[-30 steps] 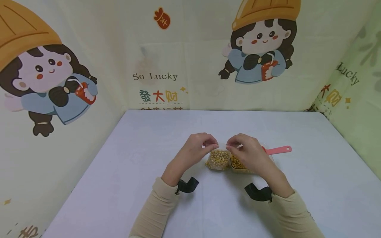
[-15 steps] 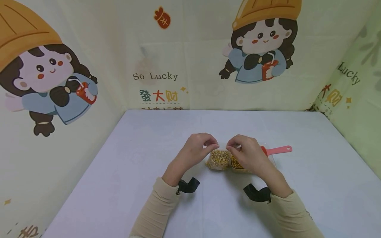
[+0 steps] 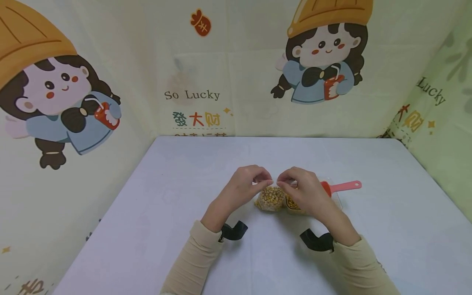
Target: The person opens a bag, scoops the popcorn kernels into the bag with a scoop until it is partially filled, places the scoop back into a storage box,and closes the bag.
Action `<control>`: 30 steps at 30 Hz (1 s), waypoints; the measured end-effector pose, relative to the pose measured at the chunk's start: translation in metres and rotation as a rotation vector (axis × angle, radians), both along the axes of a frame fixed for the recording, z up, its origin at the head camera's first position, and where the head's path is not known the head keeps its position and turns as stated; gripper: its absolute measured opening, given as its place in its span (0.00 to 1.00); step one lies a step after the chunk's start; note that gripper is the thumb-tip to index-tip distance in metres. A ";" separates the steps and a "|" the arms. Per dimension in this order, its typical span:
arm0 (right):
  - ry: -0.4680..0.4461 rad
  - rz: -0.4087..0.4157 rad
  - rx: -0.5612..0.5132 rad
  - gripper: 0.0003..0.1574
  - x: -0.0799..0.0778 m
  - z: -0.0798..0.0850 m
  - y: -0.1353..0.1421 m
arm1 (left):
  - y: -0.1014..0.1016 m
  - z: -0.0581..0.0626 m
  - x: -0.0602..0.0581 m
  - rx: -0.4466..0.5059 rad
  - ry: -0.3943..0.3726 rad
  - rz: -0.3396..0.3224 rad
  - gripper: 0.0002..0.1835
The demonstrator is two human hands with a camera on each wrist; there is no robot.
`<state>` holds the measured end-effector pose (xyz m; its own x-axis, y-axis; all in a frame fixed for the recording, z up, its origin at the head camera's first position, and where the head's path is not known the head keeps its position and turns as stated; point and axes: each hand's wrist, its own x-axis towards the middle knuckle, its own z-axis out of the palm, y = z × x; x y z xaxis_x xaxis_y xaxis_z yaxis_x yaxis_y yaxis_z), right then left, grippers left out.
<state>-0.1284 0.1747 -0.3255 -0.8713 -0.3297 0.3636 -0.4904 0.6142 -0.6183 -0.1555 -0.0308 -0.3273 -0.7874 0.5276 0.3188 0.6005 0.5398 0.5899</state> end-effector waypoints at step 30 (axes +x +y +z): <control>0.019 0.024 -0.009 0.03 0.000 -0.002 -0.005 | 0.003 0.000 0.005 -0.060 0.130 0.025 0.07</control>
